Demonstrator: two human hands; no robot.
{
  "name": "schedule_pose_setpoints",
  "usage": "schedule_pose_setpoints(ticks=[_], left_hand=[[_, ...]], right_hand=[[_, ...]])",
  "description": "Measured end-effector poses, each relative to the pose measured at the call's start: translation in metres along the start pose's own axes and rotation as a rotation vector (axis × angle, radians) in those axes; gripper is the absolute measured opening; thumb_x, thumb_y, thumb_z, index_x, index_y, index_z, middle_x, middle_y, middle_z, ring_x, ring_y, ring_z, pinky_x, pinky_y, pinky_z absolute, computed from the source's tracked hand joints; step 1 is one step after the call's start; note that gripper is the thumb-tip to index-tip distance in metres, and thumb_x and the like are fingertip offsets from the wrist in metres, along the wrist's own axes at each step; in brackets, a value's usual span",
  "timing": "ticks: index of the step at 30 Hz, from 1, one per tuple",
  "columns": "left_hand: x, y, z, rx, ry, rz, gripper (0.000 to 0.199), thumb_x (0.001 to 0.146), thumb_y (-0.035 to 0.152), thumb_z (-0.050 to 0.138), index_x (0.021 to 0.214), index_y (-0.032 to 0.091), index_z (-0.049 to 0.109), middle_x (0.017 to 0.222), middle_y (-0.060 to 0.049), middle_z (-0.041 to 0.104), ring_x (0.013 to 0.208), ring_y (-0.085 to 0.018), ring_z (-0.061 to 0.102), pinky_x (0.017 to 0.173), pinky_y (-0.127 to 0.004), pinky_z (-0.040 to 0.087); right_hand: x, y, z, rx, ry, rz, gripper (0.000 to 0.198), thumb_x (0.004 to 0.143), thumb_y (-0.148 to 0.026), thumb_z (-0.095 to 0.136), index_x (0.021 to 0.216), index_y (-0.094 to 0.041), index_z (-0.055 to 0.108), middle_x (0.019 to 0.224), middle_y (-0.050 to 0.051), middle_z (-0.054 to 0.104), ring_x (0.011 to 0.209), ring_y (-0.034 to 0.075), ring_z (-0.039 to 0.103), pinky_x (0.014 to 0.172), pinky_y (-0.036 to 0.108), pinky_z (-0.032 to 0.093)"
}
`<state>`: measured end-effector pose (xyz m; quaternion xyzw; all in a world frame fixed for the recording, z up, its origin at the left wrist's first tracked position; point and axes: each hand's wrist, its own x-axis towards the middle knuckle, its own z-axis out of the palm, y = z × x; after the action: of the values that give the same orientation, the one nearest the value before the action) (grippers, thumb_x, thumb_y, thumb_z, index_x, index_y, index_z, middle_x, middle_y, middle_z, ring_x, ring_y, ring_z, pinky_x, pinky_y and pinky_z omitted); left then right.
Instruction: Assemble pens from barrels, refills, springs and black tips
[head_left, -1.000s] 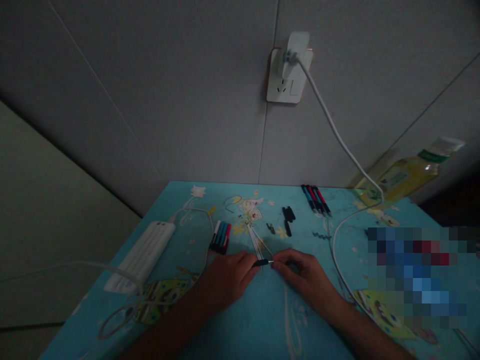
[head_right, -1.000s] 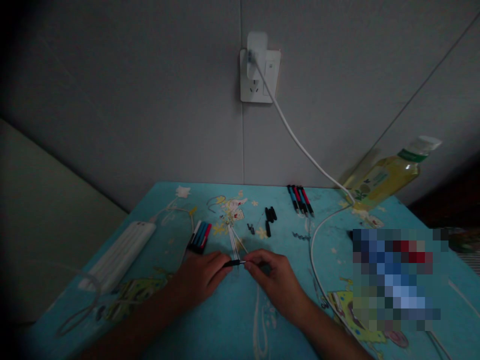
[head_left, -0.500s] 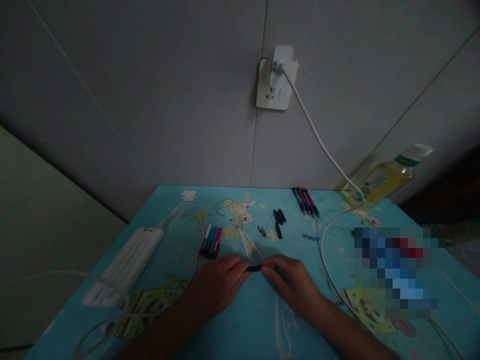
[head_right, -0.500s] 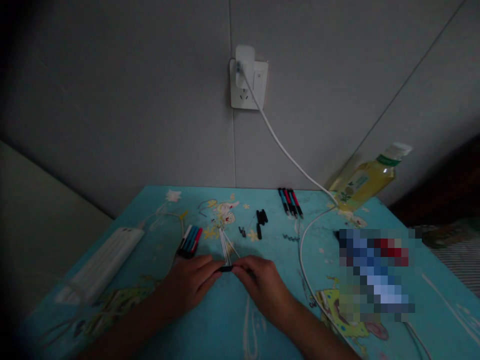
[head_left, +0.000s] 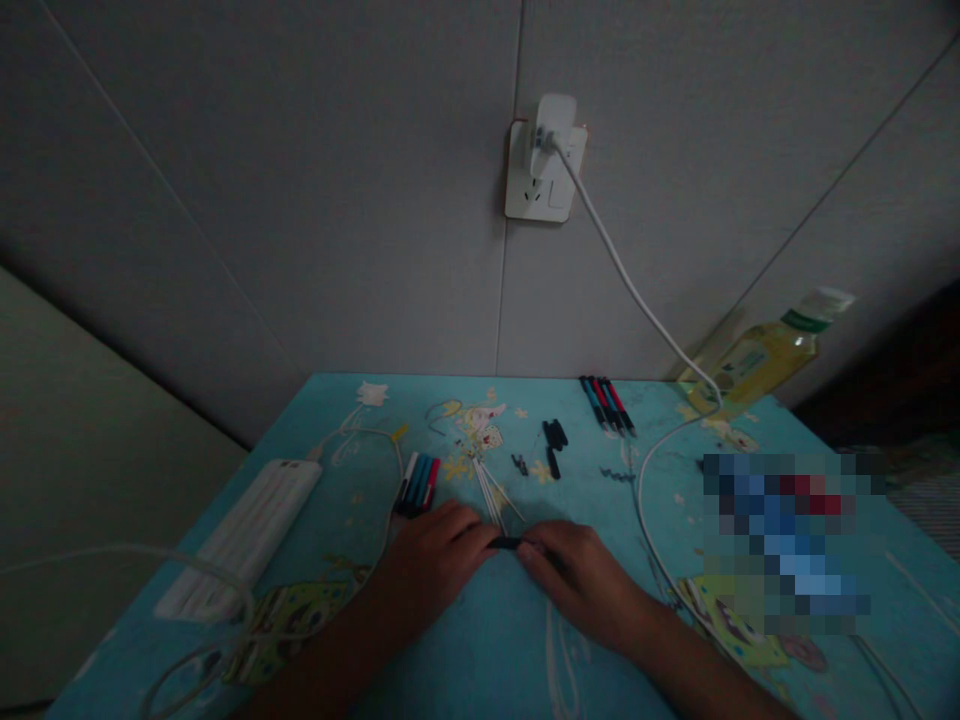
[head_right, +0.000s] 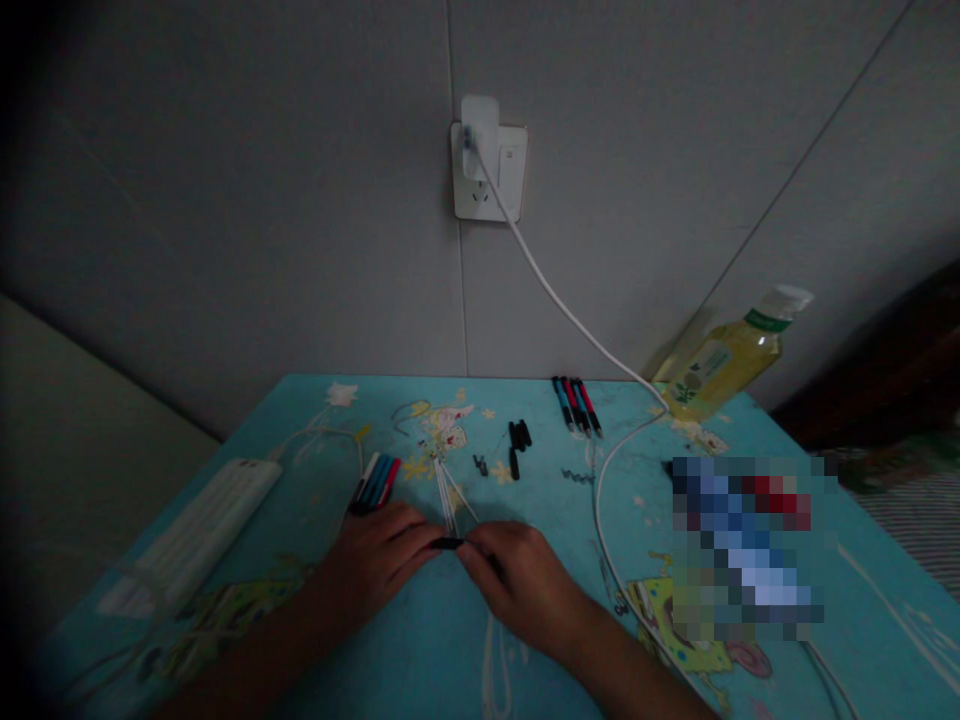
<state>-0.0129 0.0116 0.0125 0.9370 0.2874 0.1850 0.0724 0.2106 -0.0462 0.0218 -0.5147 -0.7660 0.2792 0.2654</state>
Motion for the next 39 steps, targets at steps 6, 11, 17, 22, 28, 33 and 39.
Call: schedule_pose_setpoints(ticks=[6,11,17,22,28,33,39], left_hand=[[-0.0011,-0.0025,0.0021,-0.009,0.076,0.066,0.018,0.099,0.026,0.052,0.111,0.021,0.065,0.090,-0.004,0.063,0.083,-0.018,0.059,0.074,-0.033,0.050],[-0.0010,-0.0037,0.0048,-0.024,0.050,0.012,0.018,0.098,0.023,0.054,0.113,0.020,0.063,0.091,-0.004,0.063,0.084,-0.019,0.059,0.075,-0.034,0.051],[-0.0014,-0.0038,0.0046,-0.014,0.036,-0.009,0.018,0.098,0.024,0.053,0.112,0.020,0.064,0.091,-0.004,0.062,0.084,-0.019,0.059,0.076,-0.034,0.051],[-0.0013,-0.0015,0.0047,-0.022,0.043,0.012,0.018,0.099,0.026,0.051,0.111,0.021,0.064,0.090,-0.004,0.062,0.083,-0.018,0.059,0.074,-0.032,0.050],[0.0013,-0.0003,0.0018,-0.016,0.075,0.015,0.020,0.101,0.027,0.047,0.108,0.019,0.065,0.088,-0.004,0.062,0.082,-0.017,0.059,0.072,-0.031,0.050],[0.0025,-0.0020,0.0027,-0.011,0.115,0.032,0.021,0.101,0.027,0.046,0.104,0.017,0.065,0.087,-0.004,0.063,0.080,-0.017,0.060,0.071,-0.031,0.052],[-0.0016,-0.0026,0.0024,0.010,0.189,0.119,0.016,0.098,0.024,0.053,0.109,0.017,0.064,0.086,-0.004,0.065,0.078,-0.018,0.060,0.072,-0.033,0.053]], right_hand=[[-0.0012,0.0011,0.0003,-0.013,0.034,-0.050,0.039,0.104,-0.032,0.037,0.079,-0.019,0.065,0.072,0.002,0.062,0.072,0.016,0.059,0.071,0.029,0.044],[-0.0014,0.0034,-0.0028,0.026,0.088,-0.035,0.022,0.096,-0.036,0.055,0.112,-0.022,0.064,0.092,0.004,0.066,0.087,0.020,0.062,0.081,0.033,0.048],[-0.0013,0.0057,-0.0013,0.034,0.126,-0.028,0.013,0.097,-0.029,0.055,0.104,-0.022,0.064,0.092,0.004,0.067,0.087,0.019,0.062,0.081,0.033,0.048],[-0.0008,0.0044,-0.0019,-0.028,0.089,-0.038,0.022,0.101,-0.030,0.048,0.092,-0.020,0.065,0.084,0.004,0.067,0.080,0.019,0.061,0.077,0.033,0.046],[0.0003,0.0024,-0.0034,-0.019,0.123,-0.082,0.016,0.097,-0.032,0.055,0.103,-0.022,0.066,0.092,0.006,0.068,0.088,0.021,0.061,0.082,0.035,0.047],[-0.0008,0.0057,-0.0007,-0.010,0.162,-0.113,0.012,0.097,-0.026,0.054,0.103,-0.022,0.064,0.093,0.005,0.067,0.089,0.020,0.060,0.084,0.035,0.046],[-0.0051,0.0020,-0.0009,-0.163,0.106,-0.147,0.023,0.101,-0.026,0.044,0.090,-0.019,0.062,0.080,0.005,0.064,0.077,0.019,0.057,0.077,0.034,0.042]])
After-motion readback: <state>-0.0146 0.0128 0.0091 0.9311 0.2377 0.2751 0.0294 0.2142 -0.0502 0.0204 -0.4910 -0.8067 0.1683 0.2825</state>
